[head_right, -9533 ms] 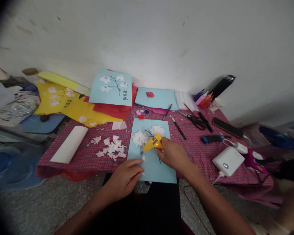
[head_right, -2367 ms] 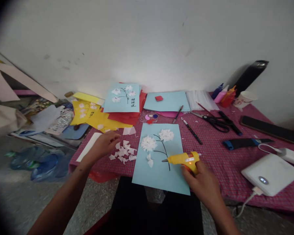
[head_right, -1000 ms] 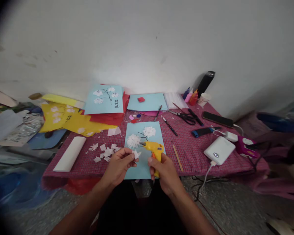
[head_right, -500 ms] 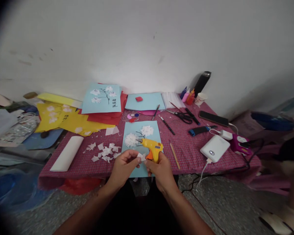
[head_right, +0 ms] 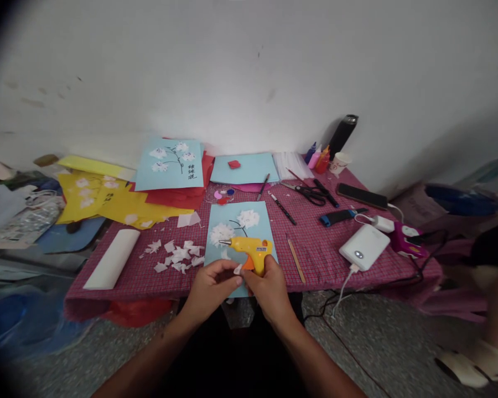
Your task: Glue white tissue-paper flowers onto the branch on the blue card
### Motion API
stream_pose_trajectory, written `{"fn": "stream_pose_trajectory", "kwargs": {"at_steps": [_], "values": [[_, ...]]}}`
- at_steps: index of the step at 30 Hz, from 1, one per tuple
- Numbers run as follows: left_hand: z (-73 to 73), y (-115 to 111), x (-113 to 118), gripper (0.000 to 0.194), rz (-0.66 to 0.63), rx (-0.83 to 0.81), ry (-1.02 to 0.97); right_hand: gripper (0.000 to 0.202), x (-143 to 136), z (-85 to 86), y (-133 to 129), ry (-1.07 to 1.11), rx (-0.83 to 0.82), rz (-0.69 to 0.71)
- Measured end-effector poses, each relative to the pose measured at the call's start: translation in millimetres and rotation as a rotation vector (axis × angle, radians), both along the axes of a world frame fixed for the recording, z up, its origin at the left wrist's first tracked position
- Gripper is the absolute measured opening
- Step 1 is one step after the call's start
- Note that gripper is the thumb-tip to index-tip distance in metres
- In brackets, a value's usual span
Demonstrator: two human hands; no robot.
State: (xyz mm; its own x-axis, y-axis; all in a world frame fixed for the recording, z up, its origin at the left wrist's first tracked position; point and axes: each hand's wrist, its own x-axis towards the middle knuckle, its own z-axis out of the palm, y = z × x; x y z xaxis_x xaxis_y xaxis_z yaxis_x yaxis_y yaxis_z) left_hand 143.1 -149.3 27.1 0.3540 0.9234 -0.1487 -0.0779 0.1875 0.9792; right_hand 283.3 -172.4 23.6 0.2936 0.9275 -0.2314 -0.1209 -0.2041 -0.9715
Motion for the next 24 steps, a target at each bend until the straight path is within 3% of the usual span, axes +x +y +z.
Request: {"fn": "stream_pose_trajectory", "kwargs": {"at_steps": [6,10,15,19,24], "values": [[10.7,24.2,-25.5,0.021,0.069,0.038,0.196,0.026,16.8,-1.1,0.5,0.109,0.068,-0.016],[20.1,55.2,-43.4,0.02,0.08,0.285,0.443,0.026,49.3,-3.5,3.4,0.1,0.117,-0.118],[6.4,72.3,-31.2,0.017,0.016,0.529,0.637,0.032,76.6,-13.3,5.1,0.14,0.093,-0.196],[-4.4,71.0,-17.6,0.016,0.051,0.515,0.685,0.031,79.3,-22.4,3.4,0.128,0.07,-0.176],[6.8,65.6,-14.0,0.02,0.089,0.411,0.636,0.027,84.7,-22.3,7.5,-0.01,0.023,-0.104]]}}
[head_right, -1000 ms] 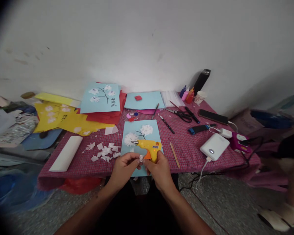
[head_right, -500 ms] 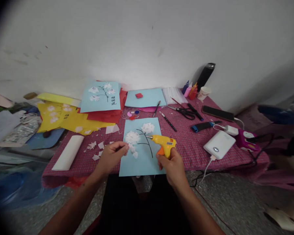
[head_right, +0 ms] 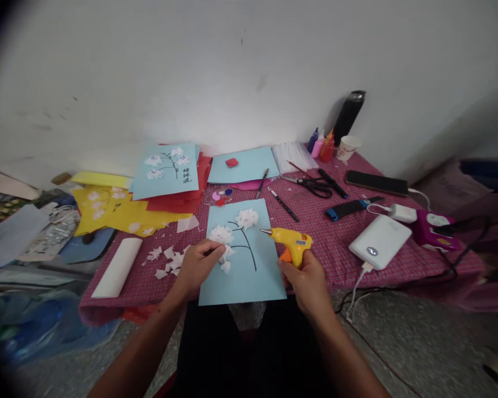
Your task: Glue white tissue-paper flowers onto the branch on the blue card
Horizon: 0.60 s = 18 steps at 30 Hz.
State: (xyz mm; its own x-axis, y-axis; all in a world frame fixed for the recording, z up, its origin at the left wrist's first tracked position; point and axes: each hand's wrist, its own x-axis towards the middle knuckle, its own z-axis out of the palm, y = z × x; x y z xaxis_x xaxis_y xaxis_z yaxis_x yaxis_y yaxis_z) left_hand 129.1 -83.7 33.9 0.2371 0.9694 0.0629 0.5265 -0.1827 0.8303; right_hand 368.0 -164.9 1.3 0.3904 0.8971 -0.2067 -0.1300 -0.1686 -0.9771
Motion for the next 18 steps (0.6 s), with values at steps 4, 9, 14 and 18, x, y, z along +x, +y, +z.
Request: {"fn": "stream_pose_trajectory", "kwargs": {"at_steps": [4,9,14,18], "values": [[9.2,-5.7,-1.4,0.02,0.0,-0.049,-0.042,0.02,18.8,8.1,16.3,-0.374,-0.139,0.164],[5.2,-11.5,-10.1,0.021,0.009,-0.074,-0.091,0.017,43.2,13.9,35.4,-0.765,-0.245,0.296],[0.6,-16.7,-22.1,0.023,-0.008,-0.086,-0.117,0.028,66.6,11.1,42.9,-1.101,-0.19,0.339],[0.7,-20.4,-27.4,0.024,-0.034,-0.092,-0.131,0.039,94.9,9.9,51.6,-1.214,-0.275,0.286]]}}
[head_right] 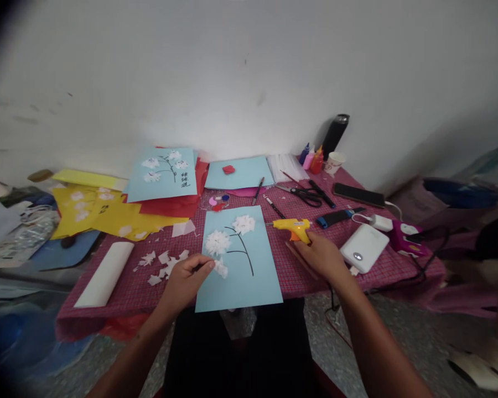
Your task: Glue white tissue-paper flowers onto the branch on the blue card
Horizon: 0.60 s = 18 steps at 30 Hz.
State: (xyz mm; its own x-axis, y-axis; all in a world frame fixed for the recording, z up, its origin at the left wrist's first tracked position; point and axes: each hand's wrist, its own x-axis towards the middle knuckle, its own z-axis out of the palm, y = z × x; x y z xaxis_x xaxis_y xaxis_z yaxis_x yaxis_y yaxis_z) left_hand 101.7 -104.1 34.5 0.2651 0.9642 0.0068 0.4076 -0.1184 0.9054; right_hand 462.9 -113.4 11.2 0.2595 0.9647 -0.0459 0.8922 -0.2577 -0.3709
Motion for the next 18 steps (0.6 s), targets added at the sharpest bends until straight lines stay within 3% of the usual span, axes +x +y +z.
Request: {"fn": "stream_pose_trajectory", "kwargs": {"at_steps": [5,10,18], "values": [[-1.0,-3.6,-0.6,0.024,-0.017,-0.02,-0.016,0.039,31.7,3.8,22.7,-0.032,0.003,-0.038],[-4.1,-4.8,0.6,0.024,-0.012,-0.042,-0.036,0.034,39.4,6.9,41.2,-0.005,-0.016,0.011],[-1.3,-4.0,5.5,0.026,0.008,-0.112,-0.106,0.039,26.8,27.0,26.9,-0.069,0.041,-0.039]]}}
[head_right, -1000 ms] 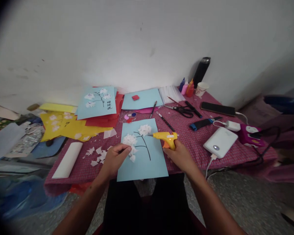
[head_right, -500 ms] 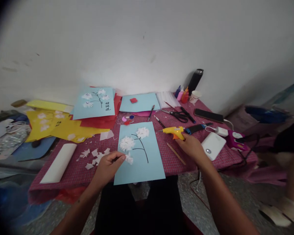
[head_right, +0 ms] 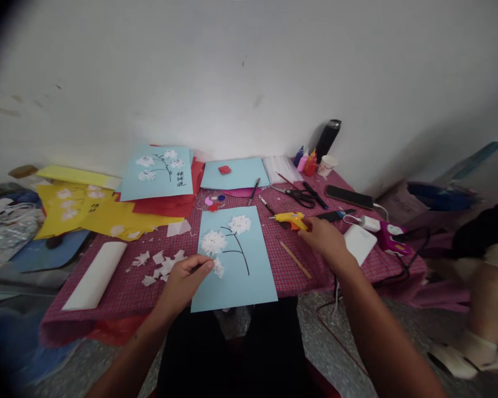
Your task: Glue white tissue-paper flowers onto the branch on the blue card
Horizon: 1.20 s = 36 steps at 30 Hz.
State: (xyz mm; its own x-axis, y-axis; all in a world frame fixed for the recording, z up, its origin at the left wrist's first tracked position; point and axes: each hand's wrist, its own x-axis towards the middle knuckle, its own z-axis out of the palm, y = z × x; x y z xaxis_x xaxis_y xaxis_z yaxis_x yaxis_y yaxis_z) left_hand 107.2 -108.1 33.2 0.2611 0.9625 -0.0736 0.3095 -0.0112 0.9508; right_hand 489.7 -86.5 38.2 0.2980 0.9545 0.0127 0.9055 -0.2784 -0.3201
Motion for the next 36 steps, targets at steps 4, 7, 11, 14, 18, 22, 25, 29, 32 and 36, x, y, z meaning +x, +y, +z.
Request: {"fn": "stream_pose_trajectory", "kwargs": {"at_steps": [4,7,11,14,18,22,25,29,32,36], "values": [[3.4,-1.7,5.9,0.026,-0.011,-0.01,-0.039,0.024,-55.7,14.7,-30.2,0.264,0.22,0.069],[3.5,-3.8,9.2,0.025,-0.02,0.025,-0.035,0.021,-115.1,13.5,-52.1,0.795,0.038,0.268],[3.5,-8.0,8.8,0.021,-0.034,0.084,0.002,0.027,-167.3,6.0,-60.7,1.138,-0.171,0.291],[4.9,-11.2,7.2,0.018,-0.052,0.14,0.024,0.027,-178.6,7.0,-55.8,1.221,-0.186,0.266],[7.3,-14.1,7.6,0.019,-0.122,0.168,0.038,0.018,-181.5,11.7,-49.9,1.178,-0.169,0.335],[7.0,-16.3,8.8,0.02,-0.179,0.155,0.037,0.013,-185.4,12.3,-48.4,1.135,-0.16,0.343],[4.3,-18.1,8.8,0.018,-0.199,0.137,0.009,0.01,-187.5,11.7,-48.3,1.131,-0.161,0.33],[0.9,-20.5,9.2,0.02,-0.181,0.108,-0.035,0.011,-187.4,10.3,-48.0,1.146,-0.174,0.343],[1.5,-22.6,10.1,0.019,-0.18,0.095,-0.058,0.013,-186.3,8.9,-47.2,1.112,-0.198,0.359],[3.8,-26.5,11.5,0.023,-0.178,0.121,-0.043,0.014,-185.2,5.8,-46.4,1.072,-0.23,0.364]]}}
